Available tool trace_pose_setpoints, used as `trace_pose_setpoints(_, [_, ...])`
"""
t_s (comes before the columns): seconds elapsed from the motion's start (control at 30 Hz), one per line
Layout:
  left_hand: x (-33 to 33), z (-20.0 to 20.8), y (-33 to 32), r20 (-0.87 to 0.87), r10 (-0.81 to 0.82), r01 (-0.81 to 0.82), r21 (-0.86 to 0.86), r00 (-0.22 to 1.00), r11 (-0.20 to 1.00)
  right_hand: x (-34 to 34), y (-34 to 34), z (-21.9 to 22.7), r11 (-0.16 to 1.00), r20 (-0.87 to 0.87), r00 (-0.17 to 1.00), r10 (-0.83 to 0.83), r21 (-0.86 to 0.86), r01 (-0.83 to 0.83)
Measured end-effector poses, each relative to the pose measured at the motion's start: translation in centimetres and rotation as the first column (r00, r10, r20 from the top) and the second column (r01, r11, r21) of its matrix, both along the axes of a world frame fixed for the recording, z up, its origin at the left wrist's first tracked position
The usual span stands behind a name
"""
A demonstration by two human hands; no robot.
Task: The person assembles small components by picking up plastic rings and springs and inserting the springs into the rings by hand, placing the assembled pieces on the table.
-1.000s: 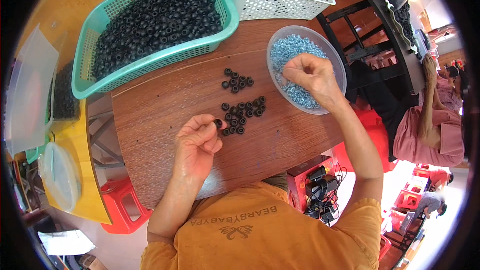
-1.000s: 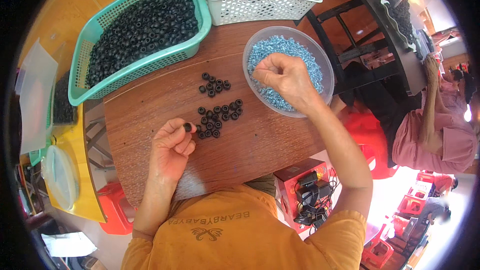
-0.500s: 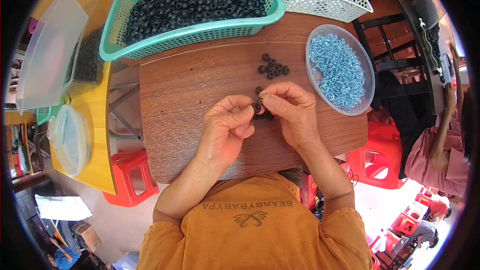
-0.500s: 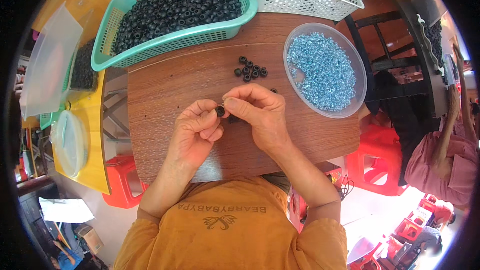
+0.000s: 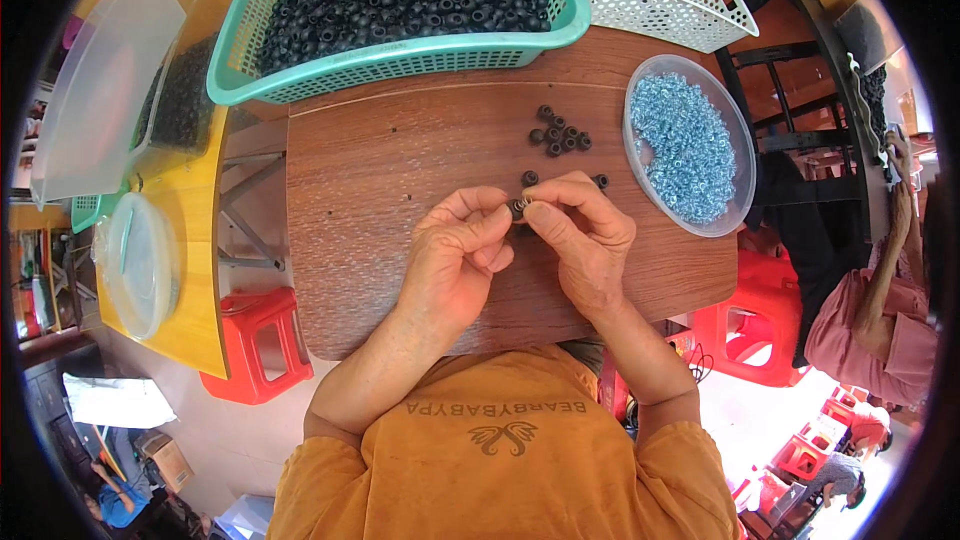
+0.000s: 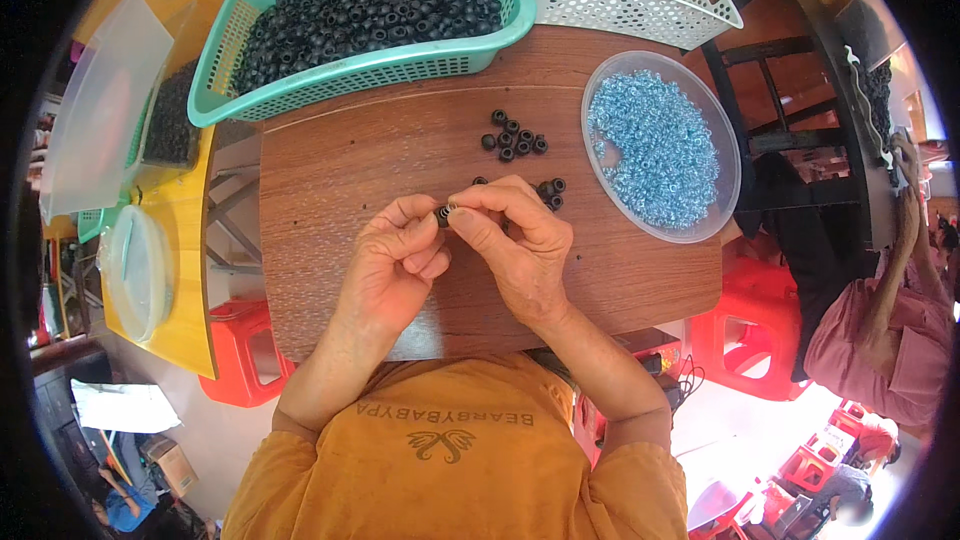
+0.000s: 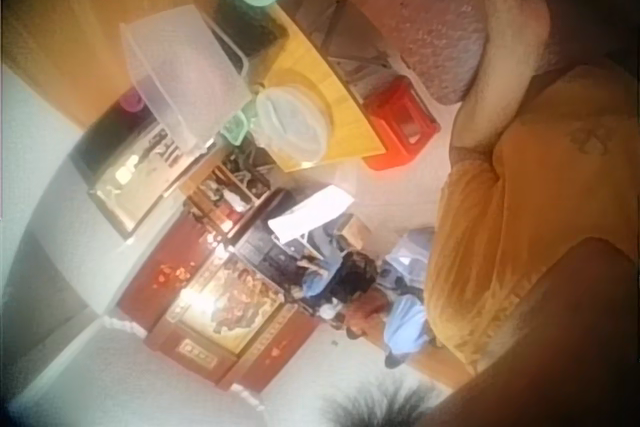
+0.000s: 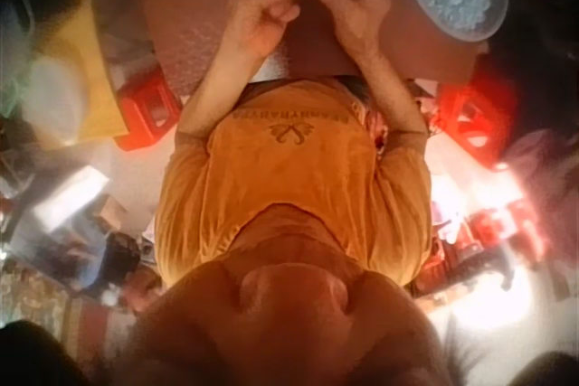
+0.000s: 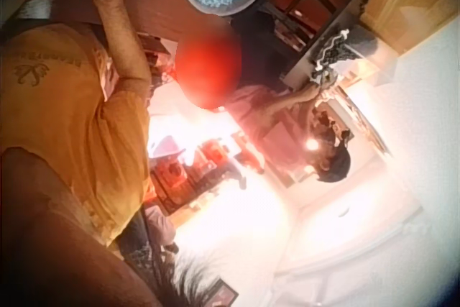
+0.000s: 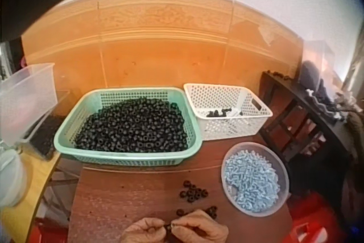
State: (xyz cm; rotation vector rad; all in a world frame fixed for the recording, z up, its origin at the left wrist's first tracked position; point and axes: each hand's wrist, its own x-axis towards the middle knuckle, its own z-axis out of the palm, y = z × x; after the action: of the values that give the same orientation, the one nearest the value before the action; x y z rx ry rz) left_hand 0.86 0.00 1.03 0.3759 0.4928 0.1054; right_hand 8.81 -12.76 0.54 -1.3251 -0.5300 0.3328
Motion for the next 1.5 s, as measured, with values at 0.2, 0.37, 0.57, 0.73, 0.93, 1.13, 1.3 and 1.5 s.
trace_pose_setpoints(0.2, [0.1, -0.2, 0.1, -0.025, 0.003, -0.003, 0.009, 1.000, 1.000, 0.1, -0.2, 0.3, 0.975, 0.351, 0.936, -0.037, -0.191, 0.110])
trace_pose_setpoints(0.37, [0.0, -0.8, 0.2, -0.051, 0.019, -0.018, 0.025, 0.999, 1.000, 0.4, -0.2, 0.8, 0.863, 0.919, 0.373, 0.130, -0.290, 0.415])
trace_pose_setpoints(0.57, [0.0, -1.3, 0.3, -0.057, 0.013, -0.010, 0.049, 0.998, 0.999, 0.3, 0.0, 0.6, 0.888, 0.960, 0.238, 0.148, -0.235, 0.396])
trace_pose_setpoints(0.73, [0.1, -1.2, 1.4, 0.027, -0.039, 0.040, -0.031, 0.999, 0.999, 0.0, -0.3, 1.2, 0.913, 0.865, 0.500, 0.050, -0.242, 0.328])
trace_pose_setpoints(0.93, [0.3, -0.6, 1.3, -0.021, 0.087, -0.087, 0.017, 0.996, 0.996, -0.9, 0.6, 0.9, 0.935, 0.779, 0.627, -0.015, -0.211, 0.285])
trace_pose_setpoints(1.13, [0.7, -0.6, 1.3, 0.005, 0.167, -0.167, -0.018, 0.986, 0.986, -1.4, 1.9, 0.8, 0.925, 0.855, 0.518, -0.032, -0.171, 0.340])
trace_pose_setpoints(1.3, [0.9, -0.9, 0.9, 0.112, 0.145, -0.144, -0.016, 0.983, 0.989, -1.9, 4.0, -0.7, 0.901, 0.847, 0.531, 0.022, -0.246, 0.356])
trace_pose_setpoints(1.5, [0.9, -1.0, 0.9, 0.112, 0.151, -0.156, 0.044, 0.982, 0.987, -1.6, 5.0, -1.8, 0.912, 0.848, 0.520, -0.101, -0.130, 0.390])
